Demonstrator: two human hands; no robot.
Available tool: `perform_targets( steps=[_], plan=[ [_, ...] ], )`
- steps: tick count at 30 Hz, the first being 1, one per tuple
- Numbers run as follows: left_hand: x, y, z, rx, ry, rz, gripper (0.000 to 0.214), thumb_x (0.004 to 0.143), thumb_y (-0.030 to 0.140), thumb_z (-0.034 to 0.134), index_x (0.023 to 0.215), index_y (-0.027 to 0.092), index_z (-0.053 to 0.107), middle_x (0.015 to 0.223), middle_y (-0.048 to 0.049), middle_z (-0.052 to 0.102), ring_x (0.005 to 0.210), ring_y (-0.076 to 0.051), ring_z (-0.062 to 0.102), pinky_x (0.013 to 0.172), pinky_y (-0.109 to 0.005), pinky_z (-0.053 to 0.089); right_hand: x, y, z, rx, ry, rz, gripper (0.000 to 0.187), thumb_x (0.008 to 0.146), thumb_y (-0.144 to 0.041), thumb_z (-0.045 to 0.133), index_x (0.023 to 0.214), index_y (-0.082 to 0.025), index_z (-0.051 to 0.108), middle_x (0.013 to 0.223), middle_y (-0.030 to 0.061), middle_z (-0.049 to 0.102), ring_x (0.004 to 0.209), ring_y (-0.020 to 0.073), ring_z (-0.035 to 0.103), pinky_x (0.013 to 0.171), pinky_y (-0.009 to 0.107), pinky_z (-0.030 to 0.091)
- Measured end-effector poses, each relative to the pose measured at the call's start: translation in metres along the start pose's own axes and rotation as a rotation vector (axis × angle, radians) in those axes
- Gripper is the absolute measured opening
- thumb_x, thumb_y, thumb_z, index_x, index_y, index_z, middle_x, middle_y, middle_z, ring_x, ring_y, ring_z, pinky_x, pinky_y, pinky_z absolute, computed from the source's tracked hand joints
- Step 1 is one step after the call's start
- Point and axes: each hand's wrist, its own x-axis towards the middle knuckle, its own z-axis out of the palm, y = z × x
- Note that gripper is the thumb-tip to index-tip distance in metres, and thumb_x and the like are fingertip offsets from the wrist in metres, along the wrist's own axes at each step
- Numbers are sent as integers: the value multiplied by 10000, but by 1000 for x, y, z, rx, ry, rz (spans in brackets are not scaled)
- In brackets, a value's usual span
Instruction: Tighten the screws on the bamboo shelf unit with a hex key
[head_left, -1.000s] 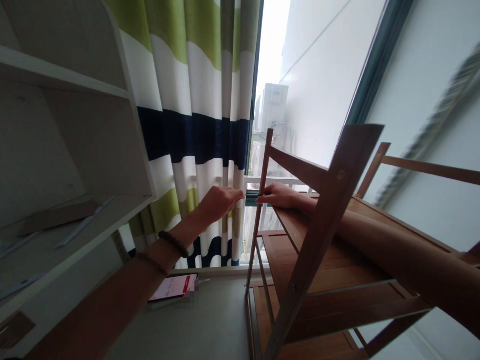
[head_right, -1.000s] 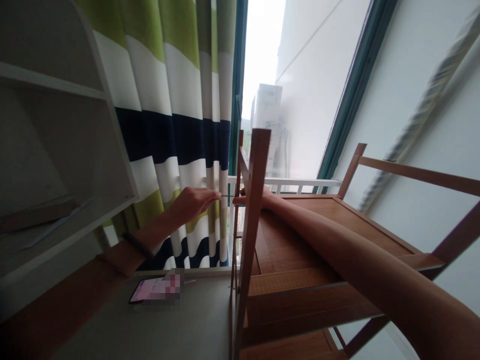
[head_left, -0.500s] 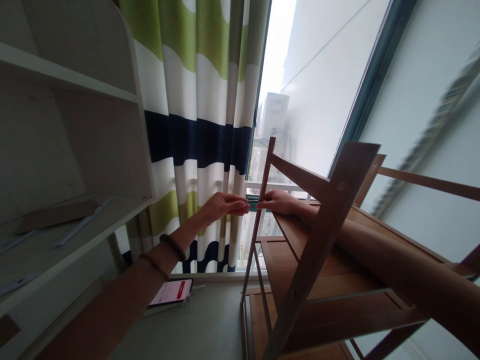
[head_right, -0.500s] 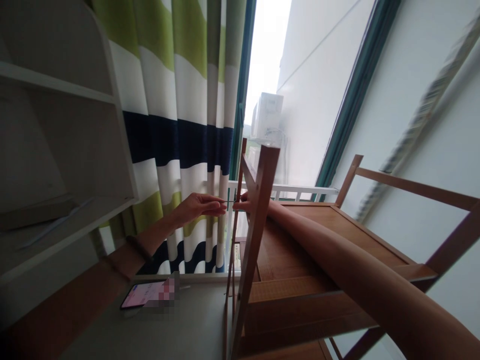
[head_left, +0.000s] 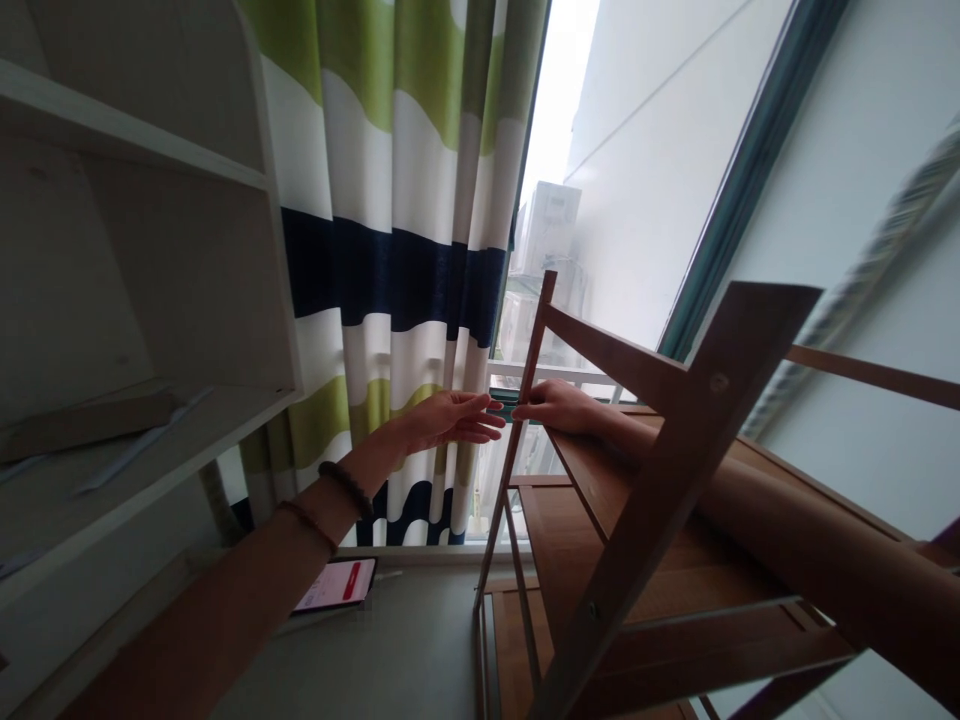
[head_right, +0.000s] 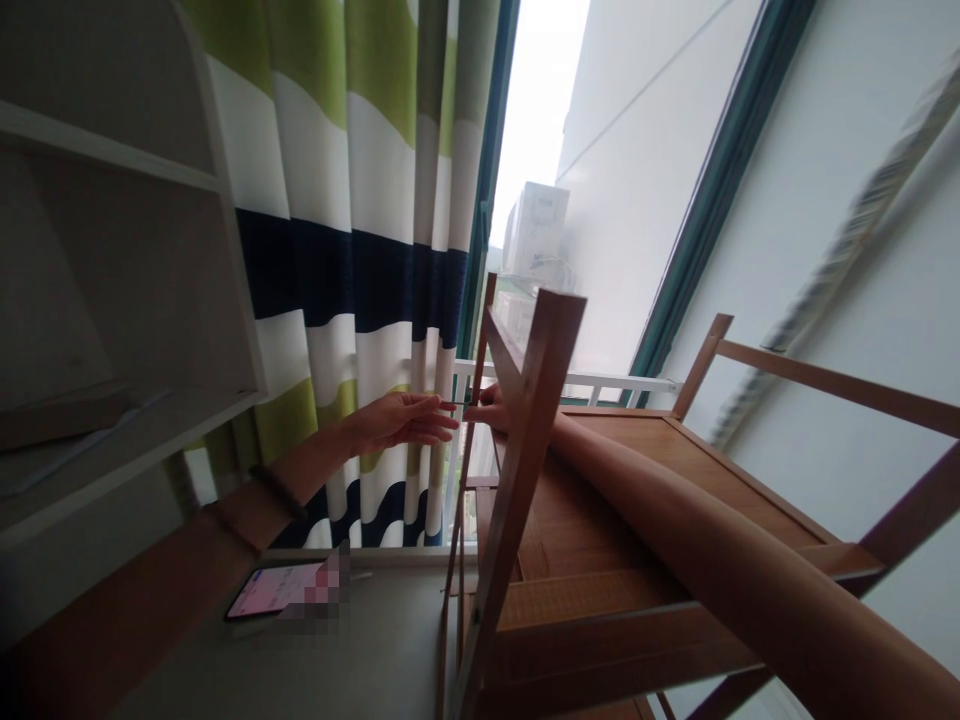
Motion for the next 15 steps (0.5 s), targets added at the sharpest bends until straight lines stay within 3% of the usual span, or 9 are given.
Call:
perform_targets(
  steps=[3, 6, 11, 13, 15],
  plan=[
    [2, 12, -5, 43, -66, -122, 325, 754, 406, 608, 889, 120, 683, 967, -157, 684, 846, -199, 667, 698, -282, 550, -1, -3, 0, 4, 5, 16, 309, 746, -442, 591, 887, -195, 712, 764, 33, 677, 721, 186, 581, 648, 266, 419],
    [3, 26, -2, 182, -9, -102, 270, 685, 364, 676, 810, 126, 701, 862, -132, 708, 781, -210, 676, 668, -311, 556, 0, -4, 0, -33, 6, 7, 306, 757, -431, 577, 865, -179, 711, 788, 35, 672, 724, 178, 576, 650, 260, 414],
    [0, 26, 10, 577, 238, 318, 168, 680, 289, 678, 794, 171, 713, 708, -44, 710, 648, -181, 670, 679, -357, 556, 2, -1, 1, -74, 2, -6, 332, 771, -422, 546, 912, -168, 706, 757, 23, 648, 727, 167, 567, 654, 255, 402],
    [-4, 16, 13, 731, 327, 500, 179, 703, 294, 660, 858, 219, 710, 777, -31, 718, 696, -184, 671, 735, -379, 546, 3, 1, 1, -61, 7, -26, 332, 768, -428, 548, 909, -173, 708, 761, 21, 651, 722, 167, 566, 657, 258, 402],
    [-8, 4, 15, 768, 373, 594, 187, 732, 312, 632, 899, 262, 699, 876, -18, 717, 784, -183, 668, 784, -374, 534, 4, 2, 2, -54, 5, -40, 336, 765, -438, 551, 884, -169, 711, 768, 26, 655, 714, 167, 568, 658, 263, 405]
  ],
)
